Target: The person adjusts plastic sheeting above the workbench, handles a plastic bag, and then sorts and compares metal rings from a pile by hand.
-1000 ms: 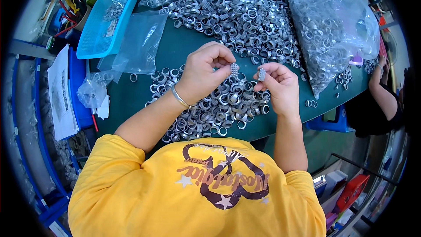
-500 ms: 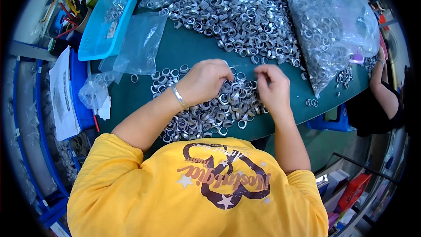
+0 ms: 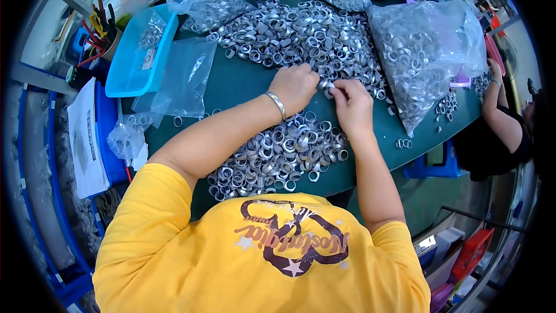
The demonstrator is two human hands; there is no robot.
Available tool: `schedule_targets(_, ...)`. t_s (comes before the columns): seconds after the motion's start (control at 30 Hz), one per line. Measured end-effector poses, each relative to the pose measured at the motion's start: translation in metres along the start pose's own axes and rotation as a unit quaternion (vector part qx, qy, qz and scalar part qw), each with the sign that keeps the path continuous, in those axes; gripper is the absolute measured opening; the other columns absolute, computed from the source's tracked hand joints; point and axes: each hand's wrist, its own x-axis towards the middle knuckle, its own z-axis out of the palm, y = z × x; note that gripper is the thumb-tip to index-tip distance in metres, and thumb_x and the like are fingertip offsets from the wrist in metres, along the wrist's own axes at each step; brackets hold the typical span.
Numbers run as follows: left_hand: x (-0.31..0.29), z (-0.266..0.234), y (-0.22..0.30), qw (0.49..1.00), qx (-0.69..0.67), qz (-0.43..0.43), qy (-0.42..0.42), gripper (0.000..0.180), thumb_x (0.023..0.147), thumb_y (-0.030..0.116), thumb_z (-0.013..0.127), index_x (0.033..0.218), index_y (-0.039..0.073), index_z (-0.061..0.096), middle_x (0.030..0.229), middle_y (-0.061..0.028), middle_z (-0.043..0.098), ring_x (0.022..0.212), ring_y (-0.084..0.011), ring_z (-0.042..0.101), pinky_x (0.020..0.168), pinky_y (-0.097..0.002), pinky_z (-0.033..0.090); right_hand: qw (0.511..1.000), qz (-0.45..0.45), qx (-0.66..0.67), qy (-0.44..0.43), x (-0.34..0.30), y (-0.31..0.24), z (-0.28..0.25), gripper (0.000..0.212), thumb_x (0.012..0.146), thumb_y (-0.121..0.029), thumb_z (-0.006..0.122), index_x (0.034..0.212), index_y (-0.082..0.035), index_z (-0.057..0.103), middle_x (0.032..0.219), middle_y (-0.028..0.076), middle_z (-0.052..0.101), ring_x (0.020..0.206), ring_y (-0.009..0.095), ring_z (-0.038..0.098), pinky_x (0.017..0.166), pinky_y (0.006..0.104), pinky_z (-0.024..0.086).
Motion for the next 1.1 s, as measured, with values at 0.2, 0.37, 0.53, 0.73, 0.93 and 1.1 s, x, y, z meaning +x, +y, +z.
schedule_targets(0.2,-0.002,0.0,-0.007,0.999,-0.028,-0.001,0.022,0.006,0.073,0.008,0.063,0.078,0.007,0.059,0.079,-0.0099,0.054,0.075,-0.029,0.058,0.066,-0.0375,0.048,0.882,0.293,0.354,-0.103,-0.005,-0.013,-0.026,0.016,0.085,-0.004,0.059,0.098,0.005,0.062,0.078,0.007,0.066,0.062,0.008,0.06,0.052,0.0178,0.046)
schedule_targets(0.37,-0.005,-0.018,0.001,0.985,-0.15,-0.028,0.076,0.007,0.077,0.002,0.059,0.084,0.003,0.058,0.08,-0.0092,0.056,0.074,-0.0247,0.06,0.064,-0.0326,0.049,0.849,0.312,0.412,-0.106,-0.009,-0.018,-0.036,0.014,0.084,-0.003,0.06,0.095,0.003,0.063,0.079,0.008,0.066,0.062,0.008,0.06,0.052,0.018,0.046)
schedule_targets(0.53,-0.019,-0.041,0.022,0.916,-0.367,-0.159,-0.018,0.014,0.078,-0.006,0.057,0.091,0.001,0.057,0.084,-0.0056,0.063,0.081,-0.01,0.062,0.069,-0.0236,0.05,0.824,0.292,0.473,-0.115,-0.013,-0.023,-0.04,0.014,0.083,-0.004,0.061,0.095,0.003,0.062,0.079,0.009,0.066,0.062,0.009,0.061,0.053,0.018,0.047)
schedule_targets(0.73,-0.038,-0.051,0.039,0.886,-0.441,-0.127,0.066,0.028,0.075,-0.009,0.055,0.102,-0.001,0.055,0.097,-0.0085,0.061,0.085,-0.013,0.062,0.076,-0.024,0.051,0.887,0.243,0.38,-0.095,-0.022,-0.023,-0.033,0.013,0.08,0.006,0.056,0.088,0.001,0.063,0.08,0.008,0.065,0.064,0.013,0.061,0.058,0.022,0.049)
schedule_targets(0.93,-0.045,-0.058,0.042,0.898,-0.412,-0.084,0.126,0.025,0.073,-0.011,0.055,0.096,-0.001,0.057,0.094,-0.0084,0.059,0.084,-0.0143,0.062,0.076,-0.0244,0.051,0.985,0.054,0.115,-0.115,-0.038,-0.024,-0.027,0.02,0.071,0.011,0.053,0.082,-0.001,0.064,0.08,0.012,0.063,0.071,0.024,0.063,0.065,0.0298,0.049)
schedule_targets(1.1,-0.055,-0.068,0.03,0.95,-0.289,-0.034,0.113,0.016,0.07,-0.01,0.059,0.081,0.0,0.061,0.085,-0.0077,0.061,0.078,-0.0171,0.063,0.068,-0.0261,0.051,0.994,0.016,0.073,-0.077,-0.026,-0.019,-0.02,0.015,0.076,0.004,0.054,0.085,-0.001,0.064,0.083,0.015,0.064,0.075,0.029,0.063,0.068,0.0326,0.05)
